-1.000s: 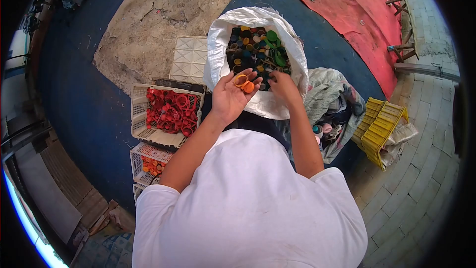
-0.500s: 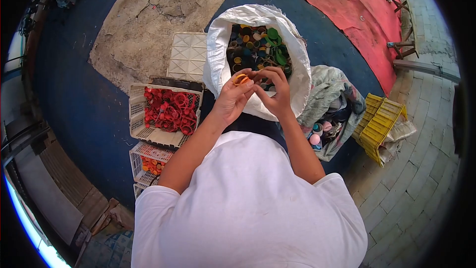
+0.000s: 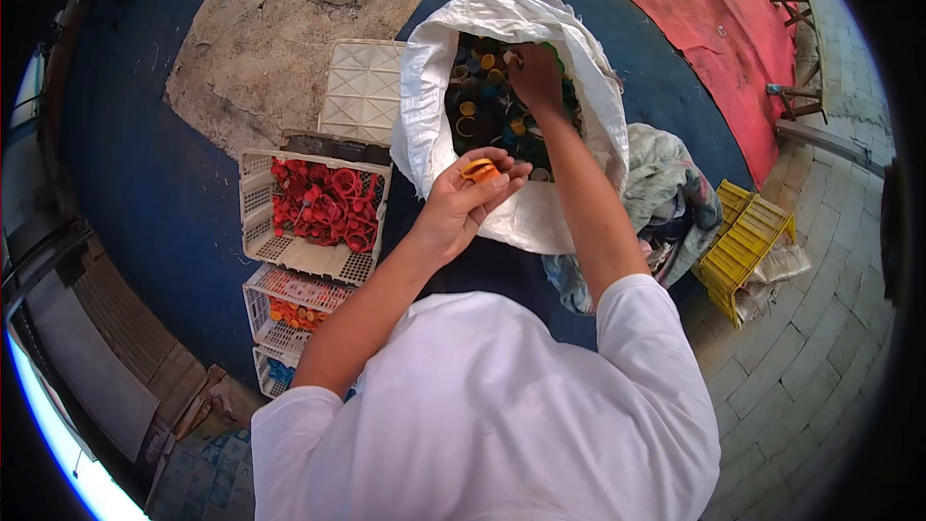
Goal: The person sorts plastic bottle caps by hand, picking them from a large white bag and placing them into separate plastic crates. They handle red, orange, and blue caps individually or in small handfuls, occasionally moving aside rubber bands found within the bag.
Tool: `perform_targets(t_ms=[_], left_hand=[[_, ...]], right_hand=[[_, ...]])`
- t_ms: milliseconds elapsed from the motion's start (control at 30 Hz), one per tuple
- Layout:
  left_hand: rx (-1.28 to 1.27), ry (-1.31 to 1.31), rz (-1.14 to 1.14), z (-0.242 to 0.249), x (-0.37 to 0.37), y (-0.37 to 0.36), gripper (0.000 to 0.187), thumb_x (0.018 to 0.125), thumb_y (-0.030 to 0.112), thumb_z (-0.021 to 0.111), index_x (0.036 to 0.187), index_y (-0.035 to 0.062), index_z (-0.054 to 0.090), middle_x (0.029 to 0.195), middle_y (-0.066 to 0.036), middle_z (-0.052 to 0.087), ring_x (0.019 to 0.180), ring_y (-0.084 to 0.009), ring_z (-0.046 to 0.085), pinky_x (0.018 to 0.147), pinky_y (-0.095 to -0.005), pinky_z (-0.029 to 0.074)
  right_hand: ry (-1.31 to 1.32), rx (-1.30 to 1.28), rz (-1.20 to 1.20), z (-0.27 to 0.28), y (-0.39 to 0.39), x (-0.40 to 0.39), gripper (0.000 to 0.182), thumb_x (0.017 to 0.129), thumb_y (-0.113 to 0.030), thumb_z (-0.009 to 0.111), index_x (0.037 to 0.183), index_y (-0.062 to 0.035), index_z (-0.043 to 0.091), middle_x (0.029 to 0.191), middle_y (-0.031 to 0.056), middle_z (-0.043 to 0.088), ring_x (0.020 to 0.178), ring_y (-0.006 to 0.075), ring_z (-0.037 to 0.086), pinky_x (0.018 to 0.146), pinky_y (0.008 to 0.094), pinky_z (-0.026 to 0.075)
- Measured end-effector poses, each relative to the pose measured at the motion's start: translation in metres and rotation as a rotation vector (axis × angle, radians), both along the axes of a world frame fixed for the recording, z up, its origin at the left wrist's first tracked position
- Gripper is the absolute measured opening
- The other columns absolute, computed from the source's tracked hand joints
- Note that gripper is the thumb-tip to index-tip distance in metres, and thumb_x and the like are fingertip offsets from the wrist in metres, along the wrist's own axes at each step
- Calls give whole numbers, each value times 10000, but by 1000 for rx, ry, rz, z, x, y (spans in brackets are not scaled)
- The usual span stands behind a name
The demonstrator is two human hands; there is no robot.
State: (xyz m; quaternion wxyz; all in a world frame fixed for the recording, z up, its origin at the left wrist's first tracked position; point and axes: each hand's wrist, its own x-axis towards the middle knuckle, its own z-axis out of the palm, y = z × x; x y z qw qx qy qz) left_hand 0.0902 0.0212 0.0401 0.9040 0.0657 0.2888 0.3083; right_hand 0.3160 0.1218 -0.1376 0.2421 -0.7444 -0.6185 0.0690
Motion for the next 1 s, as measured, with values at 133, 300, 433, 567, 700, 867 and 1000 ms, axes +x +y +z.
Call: perform_targets(t_ms=[133, 300, 433, 567, 700, 867, 1000], left_hand=[[-66, 3, 28, -4, -1, 0, 249, 985, 49, 594, 1219, -22, 547, 1149, -132, 611, 1233, -298, 597, 1086, -352, 515], [-124, 3, 70, -9, -5, 2, 298, 1056, 213, 494, 1240, -20, 522, 1128, -142, 615, 1219, -324, 606, 1063, -393, 524], [-149, -17, 68, -8, -10, 2, 383, 1074, 324, 440, 1208, -23, 533, 1105, -147, 608, 1179, -323, 631, 1042, -407, 531], [-149, -12, 54, -4, -10, 3, 400, 1080, 336, 417, 1205, -26, 533, 1096, -149, 612, 1171, -320, 636, 1043, -407, 530], [-155, -24, 47, -4, -8, 4, 402, 1083, 334, 410, 1206, -28, 531, 1090, -152, 614, 1161, -318, 641, 1045, -407, 529], [-155, 3, 24, -4, -8, 5, 409, 1081, 354, 407, 1214, -13, 525, 1081, -135, 610, 1176, -320, 628, 1051, -406, 526], [-173, 23, 25, -3, -10, 5, 410, 1078, 363, 415, 1215, -7, 525, 1072, -122, 609, 1178, -313, 622, 1052, -401, 525]], right_hand=[[-218, 117, -4, -26, 40, 3, 409, 854, -275, 654, 1227, -108, 666, 1240, 140, 656, 1212, 367, 570, 1054, 535, 397], [-178, 357, 13, -73, 73, 10, 377, 903, -301, 609, 1231, -128, 676, 1250, 143, 653, 1226, 377, 557, 1096, 548, 345], [-130, 315, 5, -106, 76, 14, 351, 912, -245, 587, 1223, -109, 676, 1252, 148, 652, 1218, 384, 563, 1075, 539, 380], [-134, 316, -13, -104, 71, 8, 353, 890, -210, 587, 1213, -99, 677, 1237, 155, 658, 1207, 393, 570, 1063, 531, 398], [-157, 284, -5, -88, 68, 2, 364, 873, -201, 589, 1210, -93, 675, 1218, 161, 664, 1193, 392, 580, 1060, 529, 403], [-98, 292, 42, -83, 69, 4, 354, 873, -217, 596, 1197, -97, 677, 1202, 150, 672, 1189, 377, 583, 1051, 522, 410], [-143, 237, 30, -69, 58, 4, 363, 809, -214, 656, 1153, -103, 694, 1133, 140, 689, 1142, 374, 594, 1002, 488, 440]])
